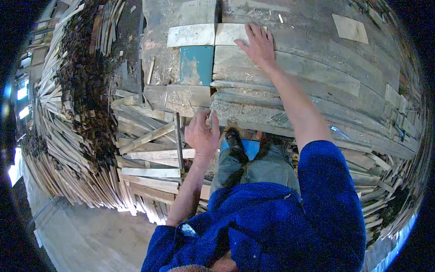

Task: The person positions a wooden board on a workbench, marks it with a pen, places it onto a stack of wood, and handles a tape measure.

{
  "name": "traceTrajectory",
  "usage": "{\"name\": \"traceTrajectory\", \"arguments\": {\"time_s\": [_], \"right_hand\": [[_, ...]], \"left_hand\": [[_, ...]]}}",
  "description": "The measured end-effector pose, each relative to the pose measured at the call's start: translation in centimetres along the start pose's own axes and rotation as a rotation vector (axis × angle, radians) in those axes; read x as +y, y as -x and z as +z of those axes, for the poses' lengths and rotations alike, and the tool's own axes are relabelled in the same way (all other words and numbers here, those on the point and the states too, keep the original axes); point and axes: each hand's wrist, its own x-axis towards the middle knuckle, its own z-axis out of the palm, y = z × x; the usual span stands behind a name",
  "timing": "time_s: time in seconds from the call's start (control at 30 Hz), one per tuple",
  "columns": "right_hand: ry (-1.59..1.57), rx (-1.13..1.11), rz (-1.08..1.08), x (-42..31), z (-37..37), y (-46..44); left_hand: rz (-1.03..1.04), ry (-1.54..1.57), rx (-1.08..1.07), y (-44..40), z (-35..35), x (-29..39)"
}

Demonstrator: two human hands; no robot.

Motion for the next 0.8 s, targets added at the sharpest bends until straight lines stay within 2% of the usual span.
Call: {"name": "traceTrajectory", "arguments": {"time_s": [0.13,0.2,0.27,0.3,0.37,0.43,0.5,0.53,0.6,0.67,0.73,0.8], "right_hand": [[0.038,-0.032,0.012,-0.5,0.0,-0.4],[0.062,-0.071,0.038,-0.5,-0.2,-0.6],[0.038,-0.109,0.040,-0.5,-0.3,-0.9],[0.051,-0.123,0.049,-0.3,-0.1,-1.1],[0.012,-0.109,0.030,0.0,0.6,-1.4],[0.010,-0.132,0.035,0.0,0.8,-1.5],[0.026,-0.099,0.017,0.3,1.5,-1.6],[0.034,-0.104,0.020,0.3,1.6,-1.8],[0.005,-0.108,0.024,0.3,1.7,-1.8],[-0.004,-0.126,0.030,0.2,1.6,-1.9],[-0.016,-0.126,0.035,0.0,1.6,-1.8],[-0.011,-0.114,0.030,0.1,1.6,-1.9]], "left_hand": [[0.002,0.017,-0.157,-2.0,-1.5,0.4],[-0.345,0.314,-0.526,-4.1,-1.7,-0.5],[-0.357,0.496,-0.523,-9.8,-1.7,-1.7],[-0.215,0.330,-0.437,-13.0,-1.1,-2.7],[0.081,0.222,-0.242,-19.5,2.6,-6.4],[0.141,0.172,-0.177,-25.5,5.5,-8.2],[0.380,0.003,-0.122,-30.2,8.9,-10.5],[0.380,0.012,-0.127,-31.9,9.9,-10.8],[0.541,-0.070,-0.154,-34.4,11.6,-11.2],[0.534,-0.080,-0.251,-34.5,12.8,-11.7],[0.461,-0.130,-0.461,-34.1,11.6,-11.2],[0.430,-0.226,-0.459,-35.0,10.4,-11.6]]}}
